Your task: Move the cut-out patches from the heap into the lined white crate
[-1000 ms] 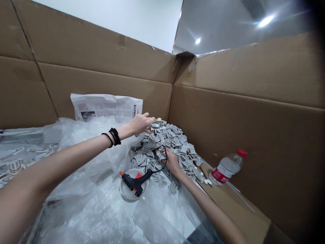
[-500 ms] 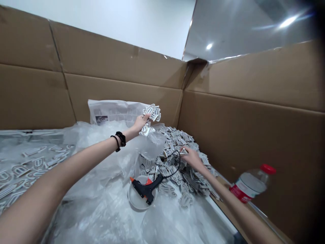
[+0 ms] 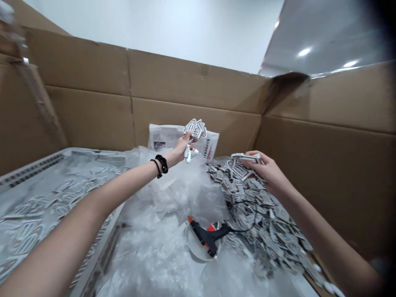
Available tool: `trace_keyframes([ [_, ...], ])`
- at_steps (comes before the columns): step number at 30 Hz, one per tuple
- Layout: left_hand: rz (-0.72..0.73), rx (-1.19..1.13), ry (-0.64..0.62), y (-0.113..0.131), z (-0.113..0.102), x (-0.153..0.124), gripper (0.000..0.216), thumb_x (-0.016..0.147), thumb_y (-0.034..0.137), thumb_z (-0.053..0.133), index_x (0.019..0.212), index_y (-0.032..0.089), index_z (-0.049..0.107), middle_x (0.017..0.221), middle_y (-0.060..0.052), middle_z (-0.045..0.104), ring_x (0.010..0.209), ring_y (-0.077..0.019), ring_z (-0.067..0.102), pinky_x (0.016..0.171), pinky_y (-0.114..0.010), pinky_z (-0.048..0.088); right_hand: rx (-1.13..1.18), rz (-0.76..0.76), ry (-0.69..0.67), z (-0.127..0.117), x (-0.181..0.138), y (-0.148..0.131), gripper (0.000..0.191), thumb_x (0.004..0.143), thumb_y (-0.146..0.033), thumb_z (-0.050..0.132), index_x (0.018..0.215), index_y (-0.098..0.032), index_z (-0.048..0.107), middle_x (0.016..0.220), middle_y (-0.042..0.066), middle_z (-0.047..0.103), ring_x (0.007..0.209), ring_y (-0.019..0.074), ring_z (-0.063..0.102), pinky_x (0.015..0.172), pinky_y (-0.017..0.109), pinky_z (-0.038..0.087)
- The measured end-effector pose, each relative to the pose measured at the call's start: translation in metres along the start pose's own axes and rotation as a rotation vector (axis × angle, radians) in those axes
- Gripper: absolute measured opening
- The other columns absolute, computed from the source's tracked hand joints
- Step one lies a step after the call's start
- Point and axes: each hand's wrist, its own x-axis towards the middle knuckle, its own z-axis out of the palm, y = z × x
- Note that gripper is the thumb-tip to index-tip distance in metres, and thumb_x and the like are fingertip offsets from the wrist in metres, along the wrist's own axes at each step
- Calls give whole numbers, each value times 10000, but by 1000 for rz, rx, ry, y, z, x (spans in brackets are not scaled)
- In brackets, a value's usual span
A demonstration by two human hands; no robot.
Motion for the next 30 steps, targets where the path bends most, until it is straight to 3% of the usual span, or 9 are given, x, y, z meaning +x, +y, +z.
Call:
trace_keyframes([
  [3,97,134,-8,43,-40,-14,281,1000,360,453,803,167,507,621,43,484,357,-23,262,383,-169,252,288,206,-102,58,-5,-9,352,620,-345,774,912,-217,624,821,3,671,676,162,625,493,216,491],
  [7,182,536,124,93,-113,-60,269,960,308,514,734,161,524,612,24,486,400,-38,327,413,-184,246,515,419,-358,159,-19,-22,215,699,-236,722,882,-206,613,815,16,692,686,157,652,521,211,529],
  [9,163,751,212,109,-154,-94,265,927,301,540,699,166,528,601,15,494,412,-52,353,429,-203,262,583,517,-534,211,-29,-28,183,720,-197,704,876,-192,609,795,21,692,668,150,650,529,211,540],
  [12,11,1078,334,120,-215,-152,277,864,344,574,649,172,542,569,-2,510,413,-84,390,444,-242,280,606,574,-747,278,-43,-35,143,752,-187,679,877,-171,613,768,29,683,632,134,633,511,199,534],
  [17,-373,1265,413,102,-298,-245,260,754,417,620,691,167,587,577,-27,570,408,-128,445,426,-264,296,441,439,-1004,358,-44,-42,74,778,-202,657,828,-163,618,661,-8,614,520,91,539,405,152,439],
  [20,-481,1243,407,76,-331,-281,240,735,392,615,658,169,569,549,-20,568,424,-132,454,423,-246,306,196,341,-1288,397,-40,-42,52,767,-187,664,794,-165,625,642,-28,584,500,78,503,381,147,404],
  [23,-437,1149,425,53,-353,-297,256,748,395,604,617,183,545,527,-19,563,414,-124,434,413,-238,297,-78,272,-1586,430,-41,-40,146,713,-195,724,833,-175,642,715,-23,621,580,100,551,430,169,445],
  [26,-401,990,442,43,-364,-297,258,751,437,619,671,202,549,580,-26,618,369,-115,403,379,-243,277,-304,214,-1784,455,-46,-35,200,666,-230,765,831,-188,659,782,-16,648,671,130,588,495,199,482],
  [30,-447,876,397,46,-370,-291,285,730,464,658,716,198,559,640,-46,683,387,-133,451,395,-249,336,-514,119,-1918,480,-45,-25,156,661,-257,767,782,-199,685,797,-20,653,736,144,593,544,203,474],
])
